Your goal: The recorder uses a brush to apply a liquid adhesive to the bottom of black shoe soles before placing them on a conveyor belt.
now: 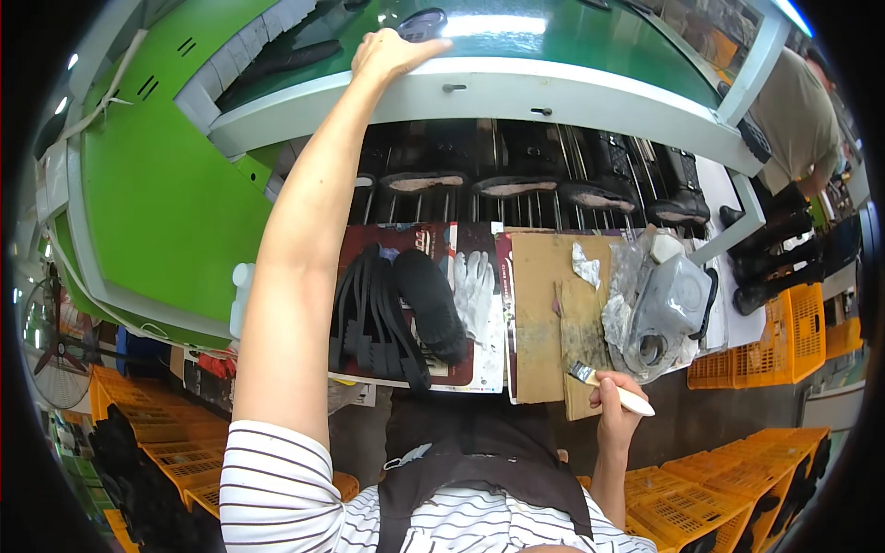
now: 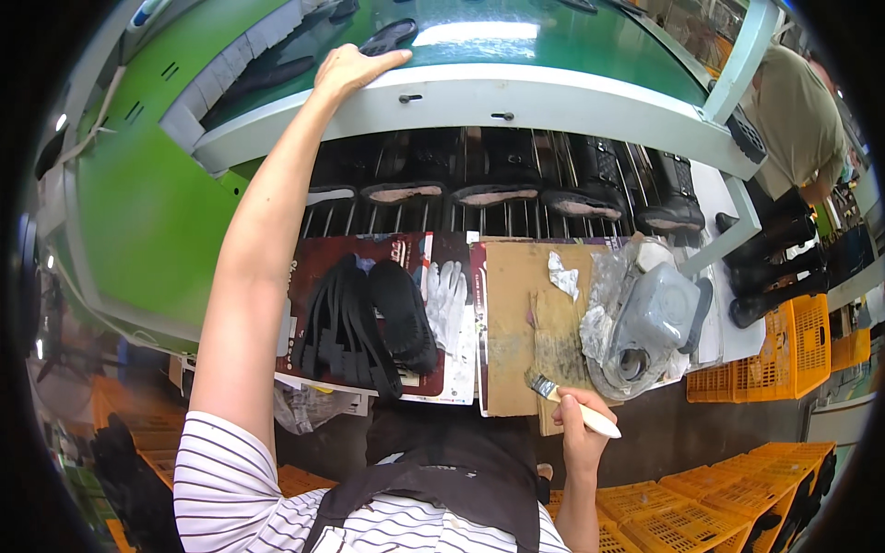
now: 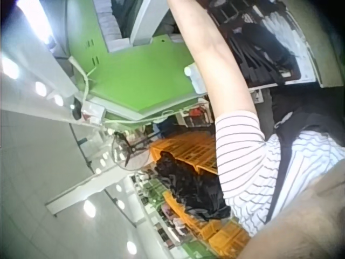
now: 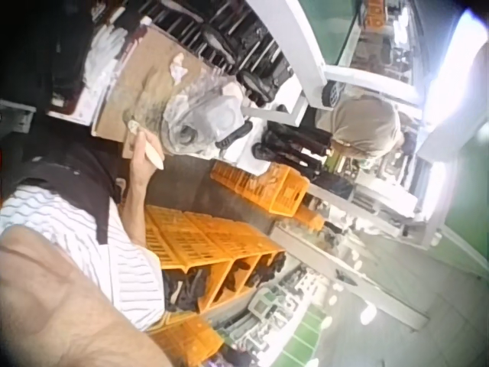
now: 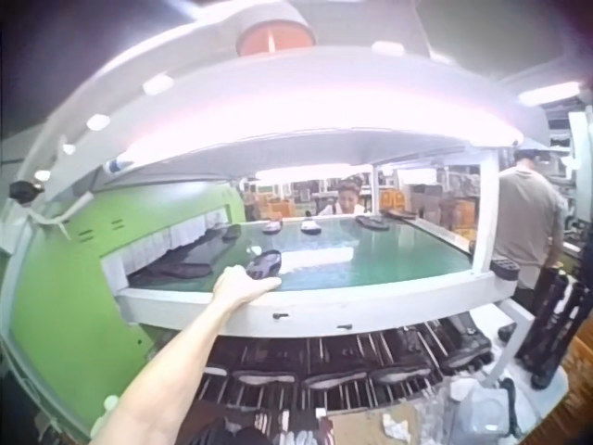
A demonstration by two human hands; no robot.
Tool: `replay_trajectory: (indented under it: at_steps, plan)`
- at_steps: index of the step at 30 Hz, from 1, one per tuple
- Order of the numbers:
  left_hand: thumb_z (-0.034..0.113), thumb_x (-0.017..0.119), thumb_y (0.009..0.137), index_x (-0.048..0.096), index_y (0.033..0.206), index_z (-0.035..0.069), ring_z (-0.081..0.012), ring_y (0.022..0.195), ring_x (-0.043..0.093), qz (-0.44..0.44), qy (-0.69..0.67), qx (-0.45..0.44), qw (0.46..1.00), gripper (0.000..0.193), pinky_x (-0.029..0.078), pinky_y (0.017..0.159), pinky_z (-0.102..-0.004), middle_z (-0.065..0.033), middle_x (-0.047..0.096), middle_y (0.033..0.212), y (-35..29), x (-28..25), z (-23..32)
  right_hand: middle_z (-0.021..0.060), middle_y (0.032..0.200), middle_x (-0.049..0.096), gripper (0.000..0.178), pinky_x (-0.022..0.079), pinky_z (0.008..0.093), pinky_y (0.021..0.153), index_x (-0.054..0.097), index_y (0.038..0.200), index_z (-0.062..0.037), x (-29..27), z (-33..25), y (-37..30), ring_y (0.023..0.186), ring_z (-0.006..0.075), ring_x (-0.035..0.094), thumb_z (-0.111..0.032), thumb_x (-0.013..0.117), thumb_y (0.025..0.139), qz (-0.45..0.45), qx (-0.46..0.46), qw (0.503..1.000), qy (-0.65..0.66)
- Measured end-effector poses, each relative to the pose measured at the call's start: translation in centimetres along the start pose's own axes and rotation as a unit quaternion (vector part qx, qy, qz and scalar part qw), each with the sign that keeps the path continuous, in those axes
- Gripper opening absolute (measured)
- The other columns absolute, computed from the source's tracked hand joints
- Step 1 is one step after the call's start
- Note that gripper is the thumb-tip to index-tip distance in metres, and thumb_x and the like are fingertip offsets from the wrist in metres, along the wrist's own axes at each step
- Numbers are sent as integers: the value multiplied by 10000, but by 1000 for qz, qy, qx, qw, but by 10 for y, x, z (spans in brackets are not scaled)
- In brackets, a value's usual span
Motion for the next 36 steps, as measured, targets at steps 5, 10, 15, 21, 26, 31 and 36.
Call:
replay_trajectory:
  at_steps: [5, 10, 15, 21, 26, 31, 36]
  plan:
    - [597, 695, 585, 666, 996, -63, -301, 941, 648, -27, -60, 53, 996, 778, 499, 838, -383, -200, 665, 1012, 5, -1, -7, 59, 631, 583, 162, 407, 208, 506, 633, 881, 52, 5, 1, 2, 532, 93, 526, -106, 597, 878, -4, -8, 1000, 7]
    - [623, 700, 590, 658, 1085, 50, -262, 1030, 614, -19, -32, 20, 999, 758, 449, 902, -355, -146, 659, 1068, 8, 3, -15, 58, 631, 581, 159, 410, 212, 519, 636, 890, 52, 10, -6, -1, 540, 96, 528, -102, 598, 877, -8, -16, 1000, -6]
    - [615, 703, 595, 617, 1139, 39, -347, 1021, 610, -39, -61, 46, 996, 798, 483, 881, -385, -233, 621, 1105, -5, -3, 3, 50, 646, 597, 127, 421, 204, 528, 641, 902, 55, 7, -11, -13, 555, 80, 533, -54, 580, 881, 1, -29, 1000, -6]
    - [556, 546, 796, 439, 1274, -76, -383, 1185, 476, 72, 43, 64, 994, 799, 376, 1003, -448, -254, 502, 1270, -51, -18, 10, 60, 645, 586, 150, 423, 216, 532, 628, 920, 70, -5, -20, -19, 564, 93, 530, -66, 576, 884, 21, -44, 999, -11]
    - [443, 581, 806, 633, 973, -28, -364, 979, 578, 54, -11, 424, 904, 503, 487, 828, -437, -237, 606, 1029, -199, 34, 36, 53, 648, 577, 147, 418, 216, 540, 632, 928, 62, -27, -19, -11, 564, 94, 519, -65, 574, 884, 45, -51, 997, -30]
    - [625, 501, 816, 418, 1341, 61, -448, 911, 610, -293, 94, 135, 942, 775, 498, 801, -480, -277, 478, 1236, -337, 58, -7, 48, 653, 583, 139, 422, 207, 536, 640, 923, 50, -21, -24, -4, 562, 81, 519, -67, 578, 882, 27, -54, 998, -29]
    - [530, 525, 835, 372, 1335, -41, -471, 866, 614, -257, 54, 48, 964, 774, 520, 759, -468, -357, 425, 1243, -373, 105, -39, 39, 653, 584, 127, 423, 201, 529, 649, 917, 40, -16, -9, -5, 559, 70, 517, -63, 585, 881, 15, -39, 999, -27]
Point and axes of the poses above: each hand's wrist, its own y-axis towards the middle knuckle, its own x-axis out of the palm, z = x × y, the point moved 8 cm from there along y, towards the middle knuckle
